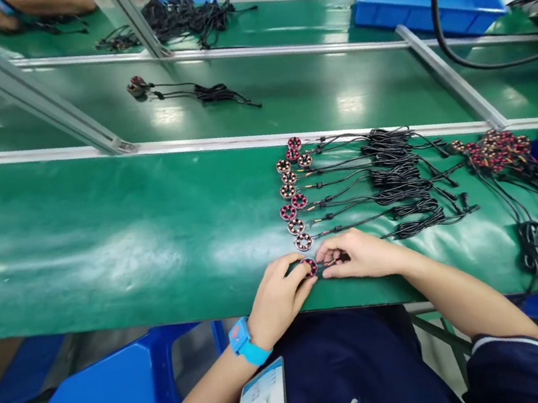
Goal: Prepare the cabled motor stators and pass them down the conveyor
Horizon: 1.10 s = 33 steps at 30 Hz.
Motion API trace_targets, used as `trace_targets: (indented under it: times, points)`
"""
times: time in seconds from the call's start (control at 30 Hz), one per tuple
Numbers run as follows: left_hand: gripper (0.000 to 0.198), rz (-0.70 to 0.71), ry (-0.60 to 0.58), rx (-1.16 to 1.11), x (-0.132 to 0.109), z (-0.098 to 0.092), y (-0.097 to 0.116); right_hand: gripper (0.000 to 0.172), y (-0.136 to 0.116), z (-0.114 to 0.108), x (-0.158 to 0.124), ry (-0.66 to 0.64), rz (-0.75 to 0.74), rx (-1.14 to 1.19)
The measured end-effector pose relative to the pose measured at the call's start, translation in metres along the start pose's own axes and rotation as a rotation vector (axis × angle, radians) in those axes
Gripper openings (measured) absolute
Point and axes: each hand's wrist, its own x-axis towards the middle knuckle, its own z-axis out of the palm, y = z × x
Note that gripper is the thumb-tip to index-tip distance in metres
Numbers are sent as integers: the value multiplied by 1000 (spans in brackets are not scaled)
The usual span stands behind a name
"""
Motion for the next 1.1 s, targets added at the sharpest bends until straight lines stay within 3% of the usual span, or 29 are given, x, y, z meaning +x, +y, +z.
trace_targets:
  times: [0.13, 0.3, 0.4, 0.53, 0.6, 0.77, 0.83, 0.97, 1.1]
  points:
    - [21, -15, 100, -94, -2, -2, 7, 16, 4, 1, -3, -6, 10, 201]
    - [29, 2, 193, -135, 3, -3, 18, 24, 10, 4, -1, -57, 115, 663]
    - [33, 10, 208, -114, 5, -2, 22, 22, 13, 4, -2, -97, 175, 739]
    - [30, -3, 134, -27, -2, 0, 16, 40, 13, -5, -10, -130, 77, 519]
    - [30, -24, 59, -5, -6, -2, 9, 39, 11, -13, -14, -85, 4, 373]
    - [37, -62, -44, -106, 4, -16, -12, 25, 9, -29, -12, 295, -111, 119]
    - [32, -36, -60, -41, 15, -18, -20, 28, 12, -29, -6, 355, -147, -70]
    - [23, 24, -92, 106, 32, -11, -27, 40, 19, -18, 8, 257, -189, -306]
    - [11, 58, -41, 65, 31, -3, -28, 43, 18, -9, 16, 191, -161, -297]
